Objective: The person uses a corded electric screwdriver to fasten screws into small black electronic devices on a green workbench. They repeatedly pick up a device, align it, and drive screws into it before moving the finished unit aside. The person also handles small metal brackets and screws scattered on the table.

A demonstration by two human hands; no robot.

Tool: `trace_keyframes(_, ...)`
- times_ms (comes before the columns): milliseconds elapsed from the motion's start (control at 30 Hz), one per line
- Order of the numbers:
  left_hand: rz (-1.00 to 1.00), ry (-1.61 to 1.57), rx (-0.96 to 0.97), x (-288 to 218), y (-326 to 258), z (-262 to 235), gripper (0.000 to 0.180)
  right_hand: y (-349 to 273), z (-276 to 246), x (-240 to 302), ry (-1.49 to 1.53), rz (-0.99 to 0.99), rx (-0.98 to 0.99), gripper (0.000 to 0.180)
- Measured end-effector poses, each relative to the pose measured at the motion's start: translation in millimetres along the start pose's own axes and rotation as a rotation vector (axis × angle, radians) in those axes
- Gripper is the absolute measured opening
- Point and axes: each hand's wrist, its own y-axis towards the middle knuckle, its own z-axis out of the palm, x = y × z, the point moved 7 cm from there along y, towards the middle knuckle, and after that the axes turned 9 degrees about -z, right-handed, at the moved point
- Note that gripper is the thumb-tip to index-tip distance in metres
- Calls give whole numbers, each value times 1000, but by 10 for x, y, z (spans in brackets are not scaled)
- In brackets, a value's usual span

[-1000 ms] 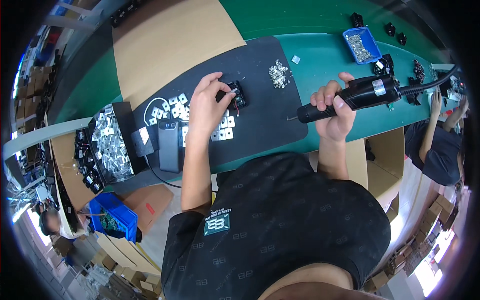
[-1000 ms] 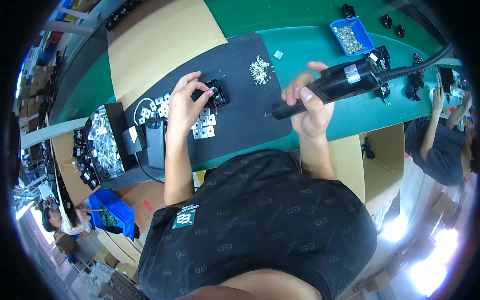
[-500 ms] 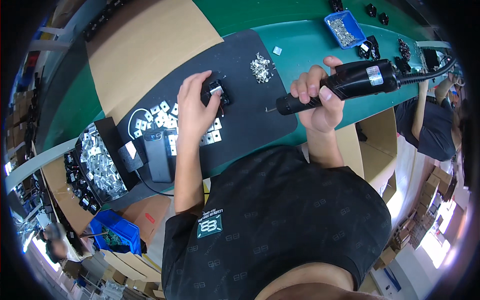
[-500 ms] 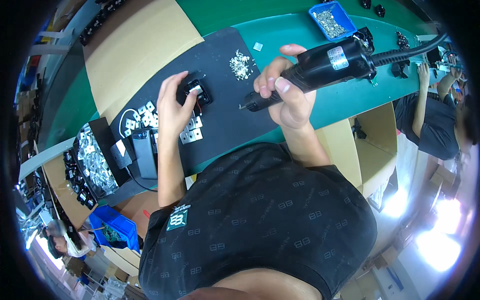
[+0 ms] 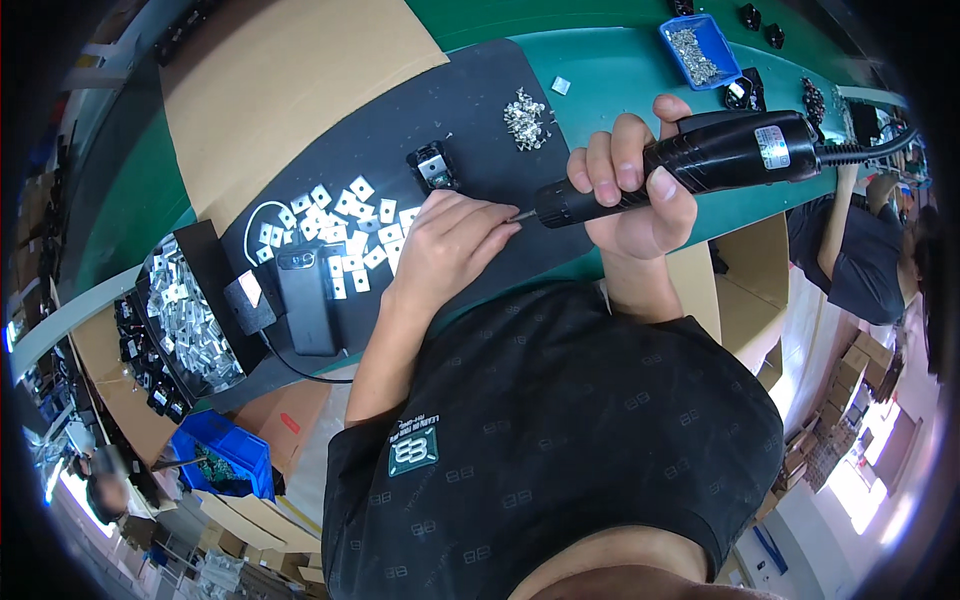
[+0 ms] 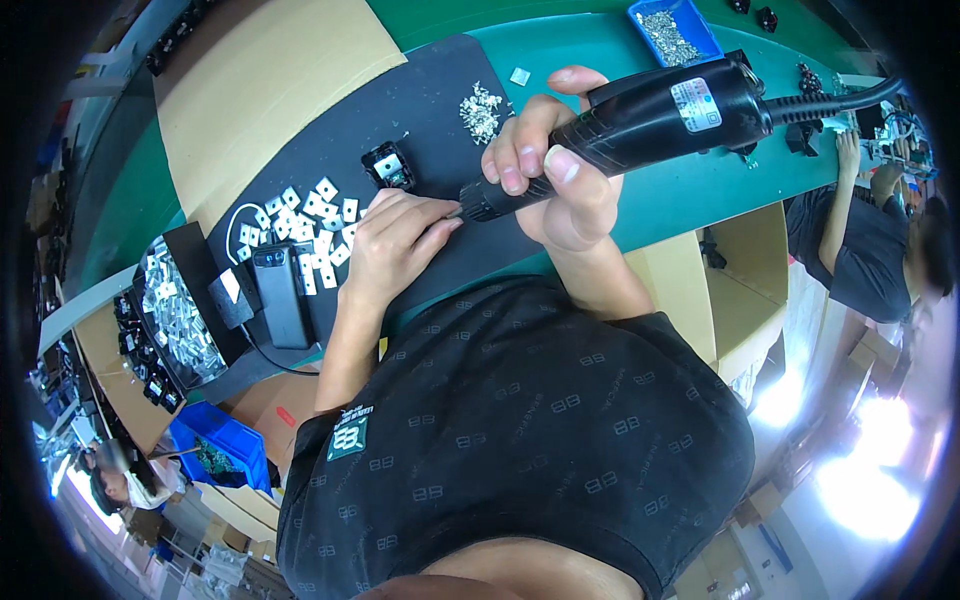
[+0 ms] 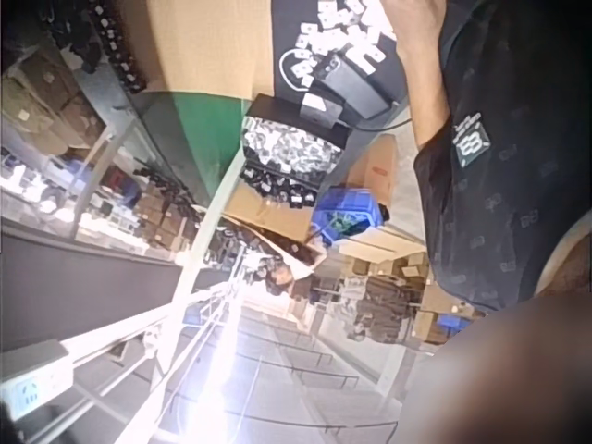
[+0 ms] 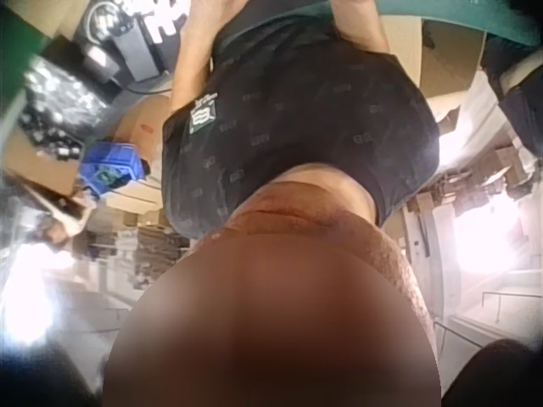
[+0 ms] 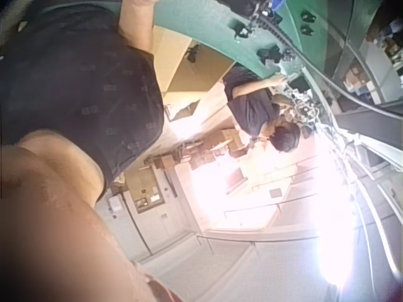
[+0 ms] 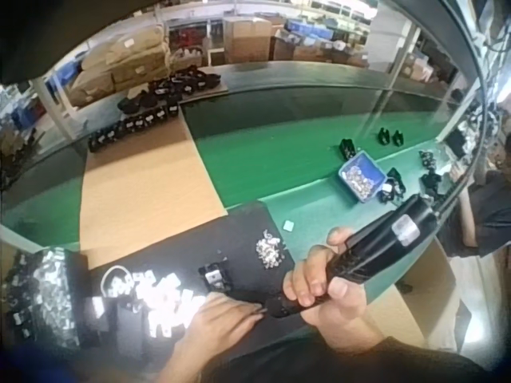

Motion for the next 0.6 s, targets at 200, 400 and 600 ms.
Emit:
trace_keyframes(200, -65, -6, 14, 19, 16, -13, 14, -12, -15, 8, -1, -10, -18, 54)
trace_keyframes(400, -73, 12, 3, 25, 17, -36, 15, -25, -21, -28, 11, -20, -22, 55)
trace_keyframes(600, -119, 147, -58, 117, 27, -257, 72, -31, -20, -79, -25, -73, -66, 62)
